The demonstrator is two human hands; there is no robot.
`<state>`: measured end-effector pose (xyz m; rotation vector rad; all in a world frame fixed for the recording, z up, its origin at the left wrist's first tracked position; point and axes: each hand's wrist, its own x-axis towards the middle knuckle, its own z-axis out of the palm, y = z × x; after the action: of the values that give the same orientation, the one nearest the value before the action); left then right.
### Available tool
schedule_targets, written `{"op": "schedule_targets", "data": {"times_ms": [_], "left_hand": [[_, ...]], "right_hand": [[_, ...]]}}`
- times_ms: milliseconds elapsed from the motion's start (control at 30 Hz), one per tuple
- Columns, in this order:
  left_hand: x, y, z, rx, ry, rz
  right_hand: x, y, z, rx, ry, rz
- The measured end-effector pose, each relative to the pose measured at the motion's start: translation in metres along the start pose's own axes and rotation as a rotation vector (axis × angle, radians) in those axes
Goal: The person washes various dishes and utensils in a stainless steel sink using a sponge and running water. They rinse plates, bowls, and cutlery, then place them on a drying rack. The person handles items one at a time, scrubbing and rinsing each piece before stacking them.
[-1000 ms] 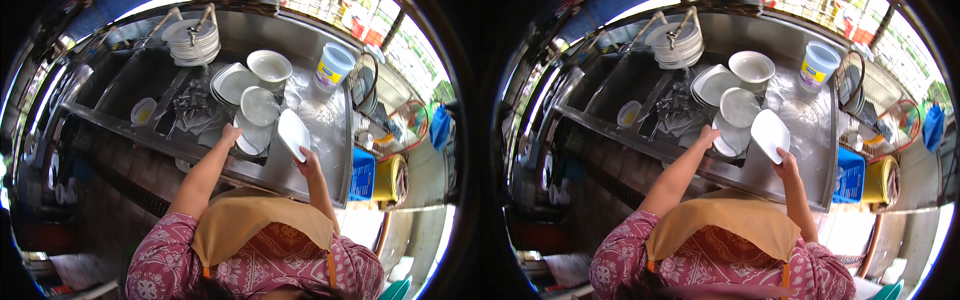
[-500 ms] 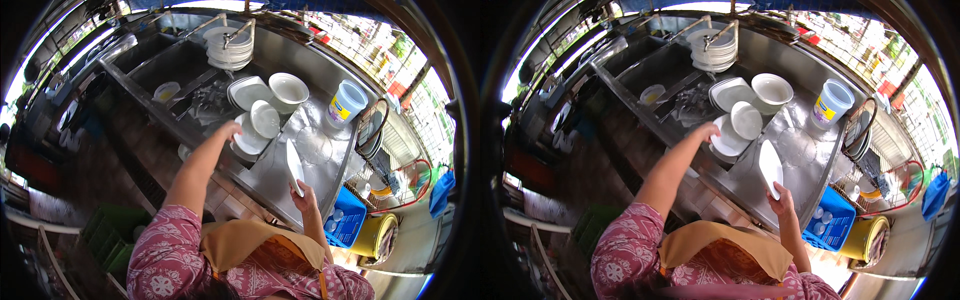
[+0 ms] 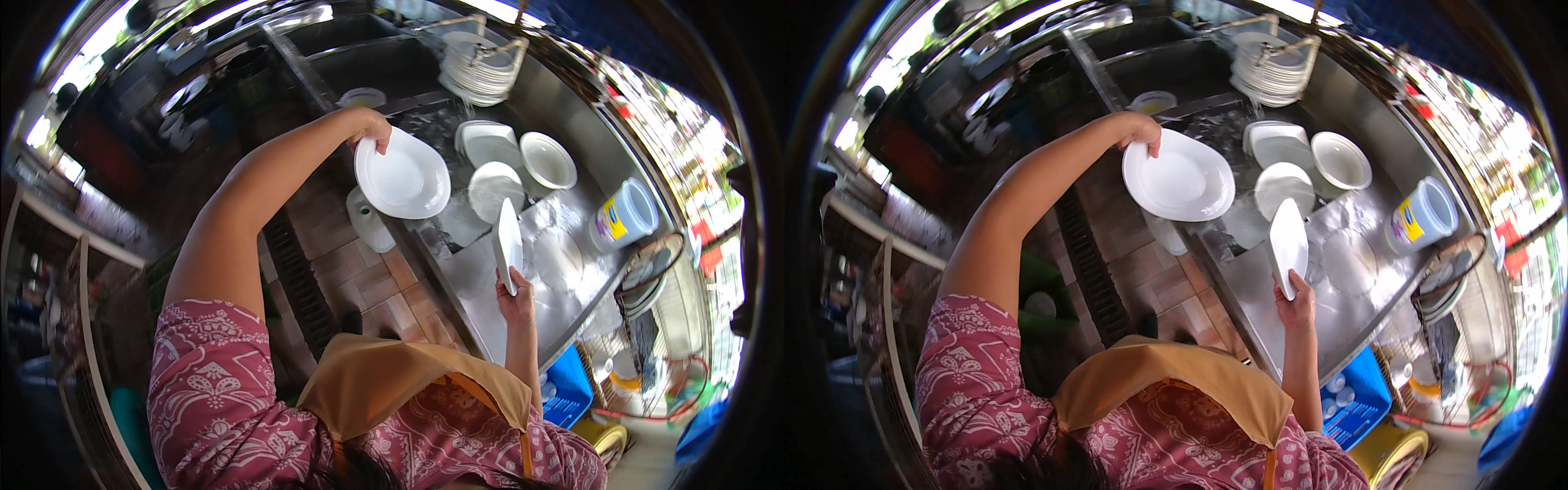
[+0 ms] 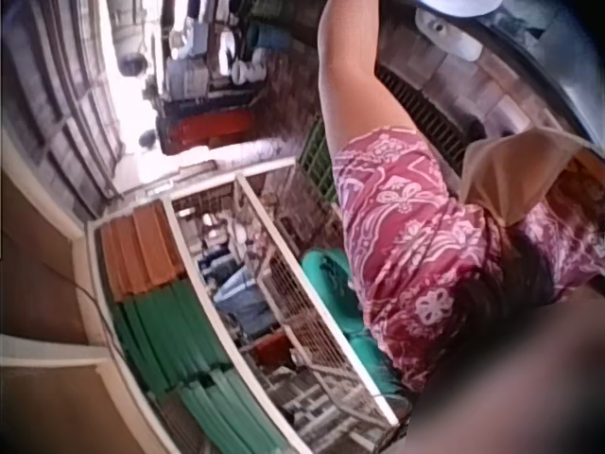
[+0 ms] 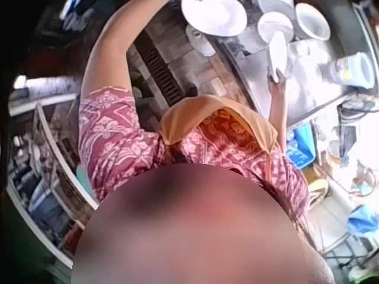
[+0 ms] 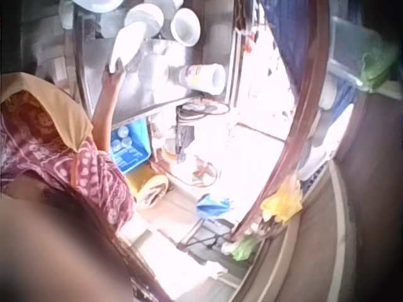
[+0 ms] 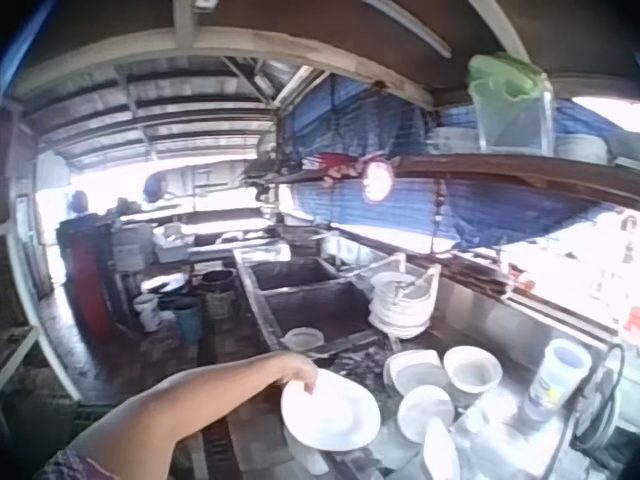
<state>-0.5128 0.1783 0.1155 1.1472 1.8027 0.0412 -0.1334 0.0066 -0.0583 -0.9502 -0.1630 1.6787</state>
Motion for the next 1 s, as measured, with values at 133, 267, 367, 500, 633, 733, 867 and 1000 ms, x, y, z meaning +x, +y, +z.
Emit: {"op": "schedule_targets", "data": {"times_ms": [133,267,367,500,633,733,867,1000], "left_hand": [[-0.003,-0.092,-0.019,-0.341,-0.091,0.088],[-0.080,-0.168,0.001,-0.688,0.019,0.218],[-0.126,-0.240,0.029,-0.928,0.158,0.194],[-0.201,-0.323,0.086,-1.318,0.467,0.164],[-0.314,-0.390,0.147,-1.599,0.789,0.399],[-0.417,-0.440,0.201,-1.631,1.113,0.425],[-0.542,-0.477,0.282,-1.588,1.591,0.351],[-0.670,-0.516,0.372,-1.531,2.032,0.105]], "right_hand": [[0.028,0.001,0.023,-0.026,-0.148,0.080],[0.055,0.015,0.052,-0.101,-0.187,0.120],[0.070,0.035,0.075,-0.139,-0.239,0.153],[0.086,0.065,0.109,-0.116,-0.393,0.308],[0.076,0.118,0.147,-0.285,-0.598,0.283],[0.081,0.162,0.177,-0.524,-0.886,0.432],[0.014,0.242,0.227,-0.822,-0.864,0.313],[-0.055,0.334,0.270,-0.937,-1.046,0.488]]}}
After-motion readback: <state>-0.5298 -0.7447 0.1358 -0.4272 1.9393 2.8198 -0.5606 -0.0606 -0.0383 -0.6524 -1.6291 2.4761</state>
